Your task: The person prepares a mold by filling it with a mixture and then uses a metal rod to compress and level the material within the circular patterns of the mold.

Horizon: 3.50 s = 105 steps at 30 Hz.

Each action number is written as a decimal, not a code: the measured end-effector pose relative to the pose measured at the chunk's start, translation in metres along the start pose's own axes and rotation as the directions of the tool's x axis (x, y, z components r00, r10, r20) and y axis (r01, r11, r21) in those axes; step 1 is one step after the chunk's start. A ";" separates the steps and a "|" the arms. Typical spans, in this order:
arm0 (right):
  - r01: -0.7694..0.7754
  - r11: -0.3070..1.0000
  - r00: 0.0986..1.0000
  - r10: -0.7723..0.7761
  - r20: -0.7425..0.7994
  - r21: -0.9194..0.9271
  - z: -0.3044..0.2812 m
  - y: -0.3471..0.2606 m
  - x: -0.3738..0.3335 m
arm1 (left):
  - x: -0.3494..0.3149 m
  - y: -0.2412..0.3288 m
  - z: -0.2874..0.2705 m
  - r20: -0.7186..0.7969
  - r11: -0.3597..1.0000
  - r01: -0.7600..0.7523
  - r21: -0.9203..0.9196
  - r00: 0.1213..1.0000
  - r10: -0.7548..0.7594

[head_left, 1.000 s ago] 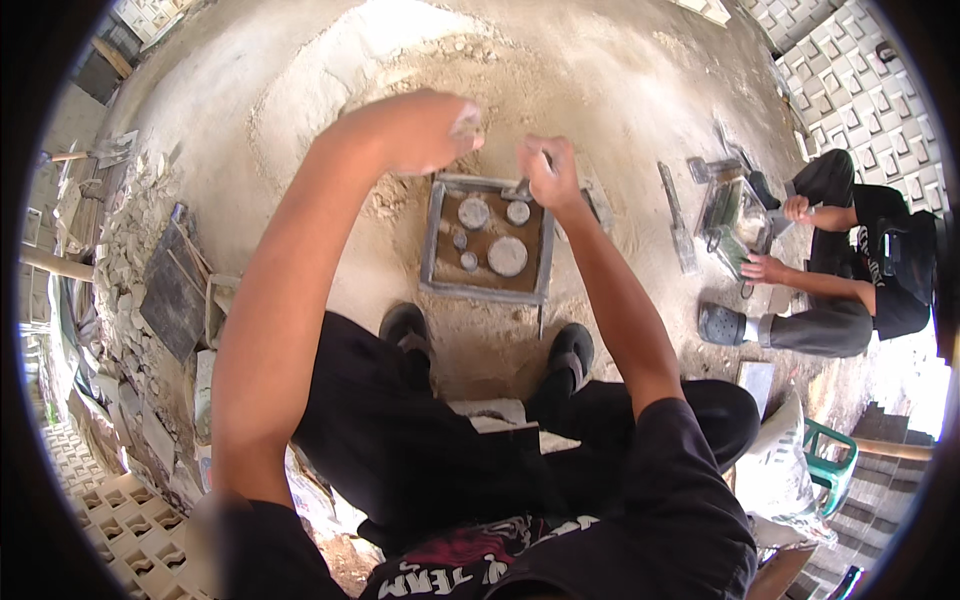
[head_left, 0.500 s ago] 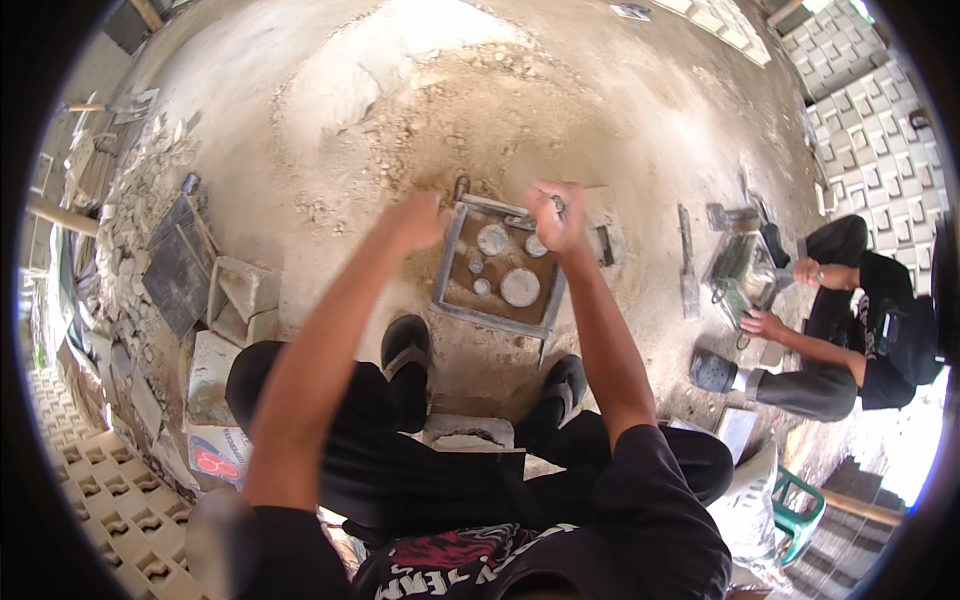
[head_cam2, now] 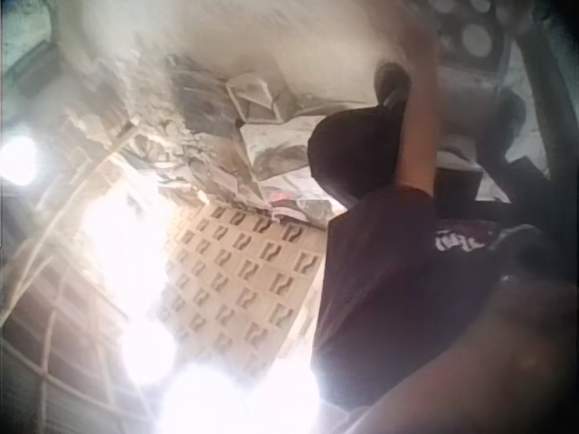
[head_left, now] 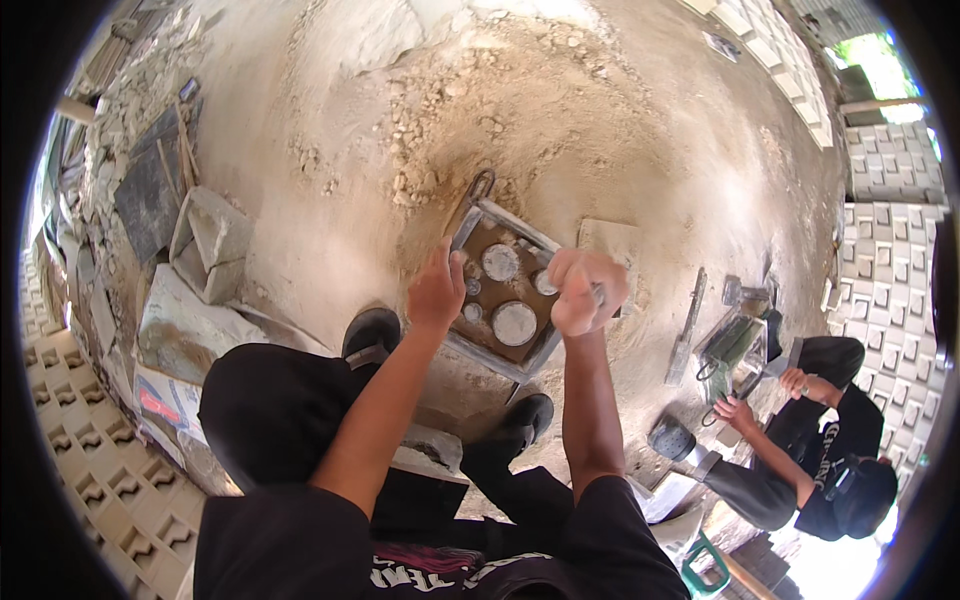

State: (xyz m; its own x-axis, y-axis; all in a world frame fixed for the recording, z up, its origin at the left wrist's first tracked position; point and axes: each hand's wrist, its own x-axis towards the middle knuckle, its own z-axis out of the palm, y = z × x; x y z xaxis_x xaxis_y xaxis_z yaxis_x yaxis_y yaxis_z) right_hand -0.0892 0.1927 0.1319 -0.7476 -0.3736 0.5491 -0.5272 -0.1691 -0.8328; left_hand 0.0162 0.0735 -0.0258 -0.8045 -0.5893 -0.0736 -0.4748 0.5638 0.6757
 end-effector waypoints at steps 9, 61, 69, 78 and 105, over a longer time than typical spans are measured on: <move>0.096 0.995 0.995 -0.097 0.011 0.038 0.009 0.013 0.013 | 0.013 -0.025 0.006 0.034 0.990 -0.034 -0.139 0.999 0.039; -0.164 0.986 0.986 0.165 -0.027 0.043 0.046 -0.008 0.005 | 0.030 -0.007 -0.005 0.130 0.843 0.537 0.027 0.834 -0.536; -0.081 0.983 0.981 0.108 -0.162 0.165 0.062 0.009 0.018 | 0.028 -0.008 -0.009 0.146 0.841 0.539 0.049 0.829 -0.540; -0.312 0.950 0.901 0.302 -0.310 0.018 0.084 0.008 0.043 | 0.031 -0.007 -0.007 0.139 0.830 0.557 0.038 0.819 -0.556; -0.373 0.868 0.911 0.277 0.304 0.328 0.056 -0.010 0.035 | 0.029 -0.008 -0.010 0.178 0.827 0.561 0.041 0.810 -0.558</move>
State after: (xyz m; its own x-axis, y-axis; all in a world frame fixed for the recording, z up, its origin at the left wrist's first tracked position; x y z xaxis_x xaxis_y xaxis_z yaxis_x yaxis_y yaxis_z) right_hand -0.0877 0.1304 0.1560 -0.7043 -0.6649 0.2486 -0.0464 -0.3063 -0.9508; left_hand 0.0000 0.0464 -0.0261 -0.4504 -0.6891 -0.5677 -0.8585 0.1596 0.4873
